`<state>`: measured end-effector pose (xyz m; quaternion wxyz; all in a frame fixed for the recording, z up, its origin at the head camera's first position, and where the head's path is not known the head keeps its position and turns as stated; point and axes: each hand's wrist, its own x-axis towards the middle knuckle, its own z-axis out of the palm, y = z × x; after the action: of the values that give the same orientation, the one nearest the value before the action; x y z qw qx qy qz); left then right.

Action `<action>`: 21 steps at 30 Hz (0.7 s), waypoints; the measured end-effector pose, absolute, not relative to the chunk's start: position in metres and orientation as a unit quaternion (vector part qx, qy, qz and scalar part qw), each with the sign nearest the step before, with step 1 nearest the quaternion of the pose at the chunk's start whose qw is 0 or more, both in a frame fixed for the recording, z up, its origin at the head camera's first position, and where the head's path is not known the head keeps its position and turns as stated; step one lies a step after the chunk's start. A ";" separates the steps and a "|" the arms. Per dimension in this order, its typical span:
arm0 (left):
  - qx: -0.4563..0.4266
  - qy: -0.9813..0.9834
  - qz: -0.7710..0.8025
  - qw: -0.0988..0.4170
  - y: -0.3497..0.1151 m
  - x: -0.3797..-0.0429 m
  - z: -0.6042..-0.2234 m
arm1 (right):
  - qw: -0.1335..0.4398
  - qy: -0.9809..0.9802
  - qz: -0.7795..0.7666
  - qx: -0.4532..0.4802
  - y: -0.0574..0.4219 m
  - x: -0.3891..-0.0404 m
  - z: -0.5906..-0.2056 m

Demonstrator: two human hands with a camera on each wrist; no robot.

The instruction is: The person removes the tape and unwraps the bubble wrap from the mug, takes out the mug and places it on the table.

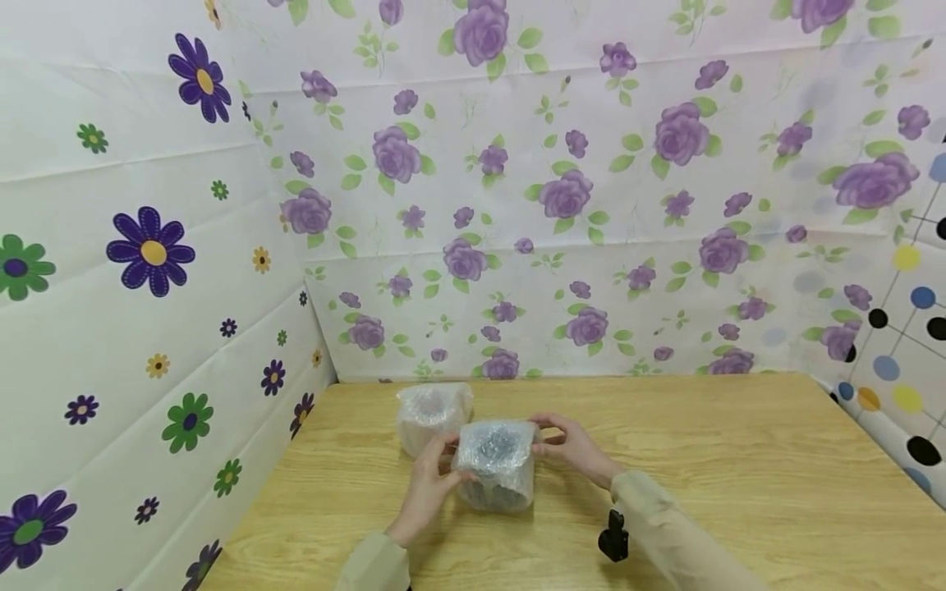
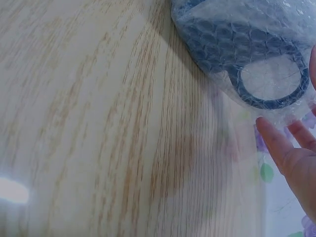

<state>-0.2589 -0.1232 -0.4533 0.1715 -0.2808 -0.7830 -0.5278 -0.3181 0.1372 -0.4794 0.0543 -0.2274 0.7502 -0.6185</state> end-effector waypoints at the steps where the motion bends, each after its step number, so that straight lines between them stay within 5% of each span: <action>1: -0.283 -0.783 -0.525 0.175 -0.123 -0.259 -0.454 | 0.053 0.749 -0.620 -0.228 0.138 -0.321 -0.484; 21: -0.321 -0.766 -0.535 0.154 -0.119 -0.269 -0.451 | 0.039 0.757 -0.615 -0.216 0.147 -0.307 -0.474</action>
<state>-0.2693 -0.1193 -0.4507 0.1538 -0.3213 -0.7659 -0.5353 -0.3068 0.1465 -0.4737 0.0392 -0.2157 0.7572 -0.6153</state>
